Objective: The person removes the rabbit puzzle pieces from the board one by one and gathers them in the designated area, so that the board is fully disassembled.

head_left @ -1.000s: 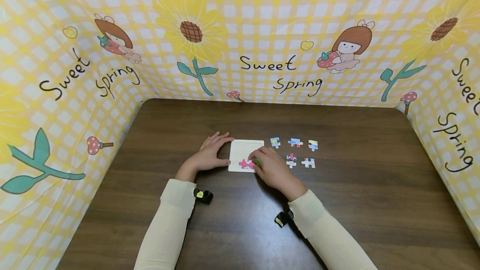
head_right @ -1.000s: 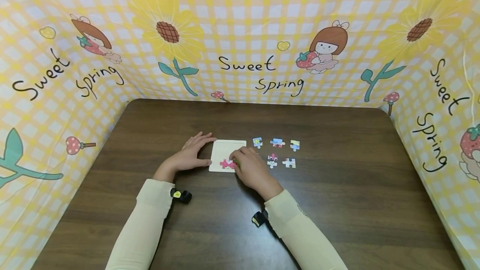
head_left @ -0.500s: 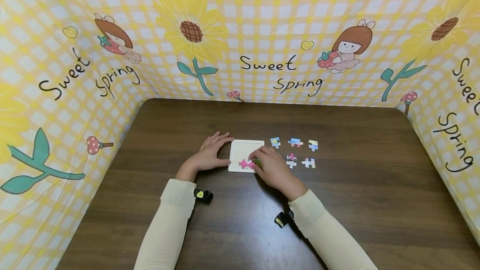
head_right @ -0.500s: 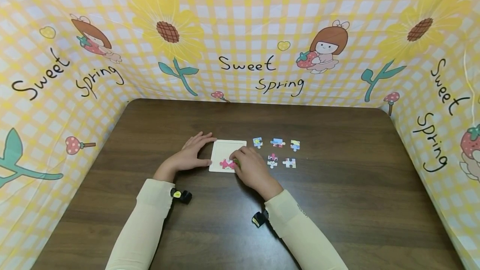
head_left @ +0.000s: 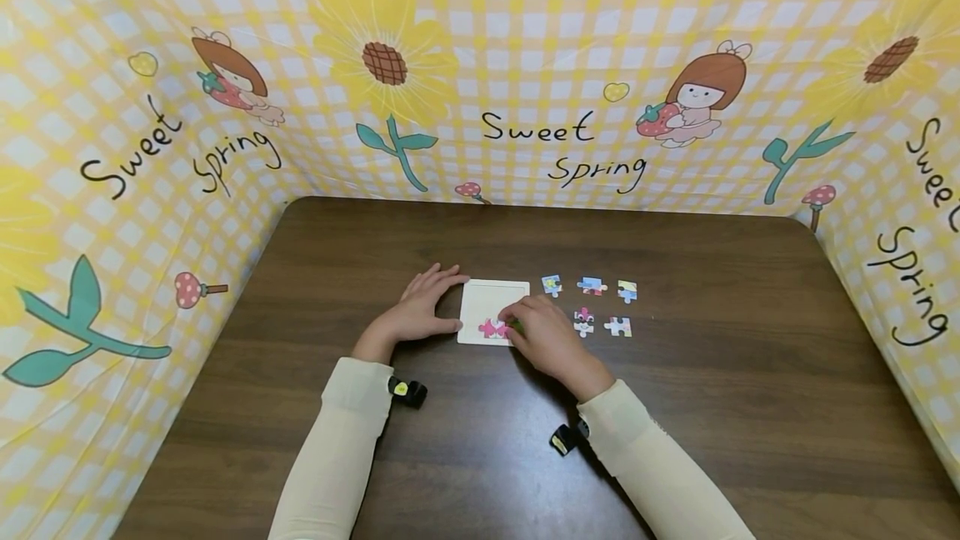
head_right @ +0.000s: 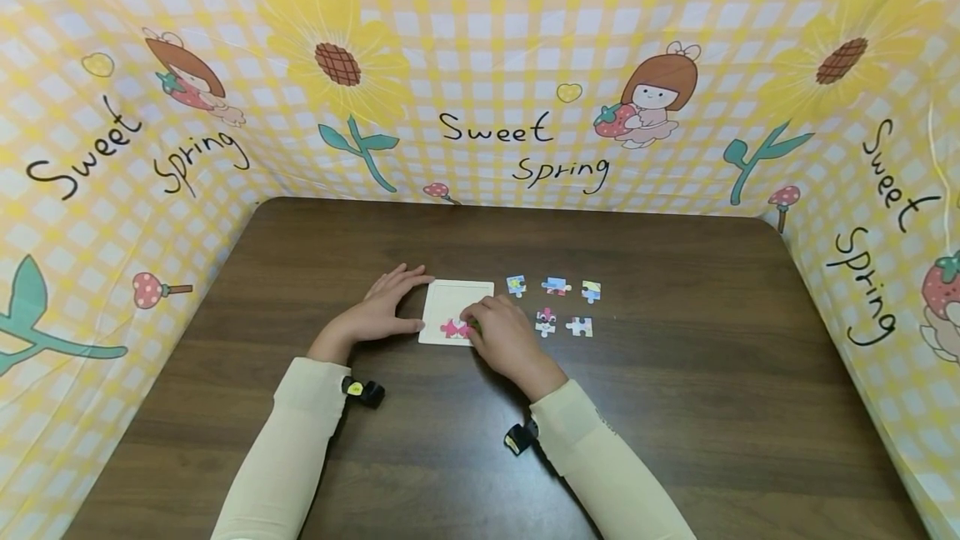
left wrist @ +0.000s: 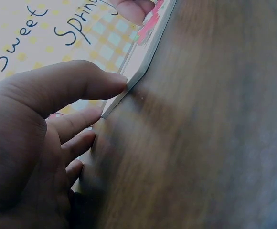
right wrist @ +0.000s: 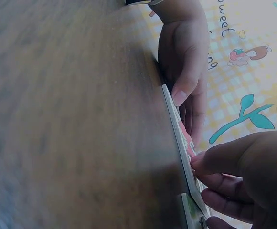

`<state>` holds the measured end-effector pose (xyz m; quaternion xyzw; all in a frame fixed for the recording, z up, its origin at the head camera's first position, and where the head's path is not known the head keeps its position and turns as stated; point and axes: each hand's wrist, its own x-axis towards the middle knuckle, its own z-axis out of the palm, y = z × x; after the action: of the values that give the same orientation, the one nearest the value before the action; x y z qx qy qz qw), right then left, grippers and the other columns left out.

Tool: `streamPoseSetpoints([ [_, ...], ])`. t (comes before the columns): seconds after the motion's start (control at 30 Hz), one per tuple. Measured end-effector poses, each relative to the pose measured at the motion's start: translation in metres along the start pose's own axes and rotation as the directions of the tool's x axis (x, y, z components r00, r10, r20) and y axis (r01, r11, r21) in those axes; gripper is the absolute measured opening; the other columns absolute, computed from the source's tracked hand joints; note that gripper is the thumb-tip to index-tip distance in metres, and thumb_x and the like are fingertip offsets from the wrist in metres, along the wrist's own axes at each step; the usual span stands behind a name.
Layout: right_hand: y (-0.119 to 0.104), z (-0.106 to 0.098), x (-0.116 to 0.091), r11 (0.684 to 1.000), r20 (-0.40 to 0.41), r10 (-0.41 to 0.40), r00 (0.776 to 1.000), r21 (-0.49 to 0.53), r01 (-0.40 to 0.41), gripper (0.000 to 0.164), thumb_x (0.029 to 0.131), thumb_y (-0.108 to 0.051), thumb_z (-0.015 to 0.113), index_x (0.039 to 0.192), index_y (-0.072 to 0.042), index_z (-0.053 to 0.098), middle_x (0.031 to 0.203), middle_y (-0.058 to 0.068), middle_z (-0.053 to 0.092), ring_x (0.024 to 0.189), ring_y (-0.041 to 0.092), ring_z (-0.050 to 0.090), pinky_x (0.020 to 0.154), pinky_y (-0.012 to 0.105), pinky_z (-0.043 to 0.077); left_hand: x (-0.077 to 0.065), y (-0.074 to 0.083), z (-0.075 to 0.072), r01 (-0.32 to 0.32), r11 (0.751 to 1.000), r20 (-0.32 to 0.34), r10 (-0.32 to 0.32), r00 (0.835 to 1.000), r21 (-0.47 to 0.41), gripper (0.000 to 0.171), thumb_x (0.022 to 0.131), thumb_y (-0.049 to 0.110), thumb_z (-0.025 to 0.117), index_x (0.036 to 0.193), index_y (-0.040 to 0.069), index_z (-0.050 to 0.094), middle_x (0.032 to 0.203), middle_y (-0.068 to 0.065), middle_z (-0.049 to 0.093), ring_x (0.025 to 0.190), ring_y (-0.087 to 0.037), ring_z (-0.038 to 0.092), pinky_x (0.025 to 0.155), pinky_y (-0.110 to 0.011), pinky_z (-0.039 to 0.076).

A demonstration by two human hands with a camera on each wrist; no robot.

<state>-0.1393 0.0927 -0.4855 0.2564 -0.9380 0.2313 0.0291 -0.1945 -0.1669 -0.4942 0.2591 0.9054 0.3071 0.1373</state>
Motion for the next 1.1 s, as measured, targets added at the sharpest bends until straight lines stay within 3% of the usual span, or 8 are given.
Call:
streamPoseSetpoints([
  [0.47, 0.0, -0.005, -0.003, 1.0, -0.023, -0.009, 1.0, 0.023, 0.01, 0.018, 0.091, -0.018, 0.07, 0.108, -0.013, 0.072, 0.104, 0.001, 0.066, 0.102, 0.023, 0.058, 0.091, 0.038, 0.047, 0.001, -0.001, 0.001, 0.005, 1.0, 0.007, -0.005, 1.0, 0.023, 0.074, 0.086, 0.036, 0.071, 0.151, 0.021, 0.037, 0.161, -0.004, 0.02, 0.148, -0.03, 0.003, 0.116, -0.053, 0.0],
  [0.73, -0.003, -0.017, -0.011, 0.996, -0.027, 0.0, 1.0, 0.093, 0.003, 0.019, 0.09, -0.018, 0.07, 0.108, -0.013, 0.072, 0.103, 0.0, 0.064, 0.096, 0.019, 0.058, 0.085, 0.037, 0.049, 0.001, -0.002, 0.003, 0.01, 1.0, 0.013, -0.01, 1.0, 0.026, 0.075, 0.086, 0.037, 0.071, 0.151, 0.022, 0.036, 0.161, -0.002, 0.019, 0.148, -0.029, 0.002, 0.116, -0.052, -0.001],
  [0.9, 0.004, -0.03, -0.021, 0.989, -0.005, -0.025, 1.0, 0.147, 0.025, 0.017, 0.092, -0.016, 0.069, 0.108, -0.012, 0.071, 0.101, 0.0, 0.064, 0.089, 0.018, 0.058, 0.082, 0.036, 0.049, 0.001, -0.002, 0.002, 0.004, 1.0, 0.012, -0.005, 1.0, 0.018, 0.075, 0.086, 0.036, 0.071, 0.151, 0.022, 0.036, 0.161, -0.003, 0.019, 0.148, -0.029, 0.002, 0.116, -0.052, -0.001],
  [1.1, 0.022, -0.048, -0.04, 0.989, 0.004, -0.021, 1.0, 0.148, 0.02, 0.015, 0.092, -0.019, 0.069, 0.106, -0.012, 0.071, 0.1, -0.004, 0.065, 0.093, 0.013, 0.06, 0.084, 0.036, 0.051, 0.001, -0.002, 0.001, 0.006, 1.0, 0.014, -0.007, 1.0, 0.018, 0.076, 0.086, 0.036, 0.071, 0.151, 0.021, 0.036, 0.161, -0.003, 0.019, 0.148, -0.03, 0.002, 0.116, -0.052, -0.001],
])
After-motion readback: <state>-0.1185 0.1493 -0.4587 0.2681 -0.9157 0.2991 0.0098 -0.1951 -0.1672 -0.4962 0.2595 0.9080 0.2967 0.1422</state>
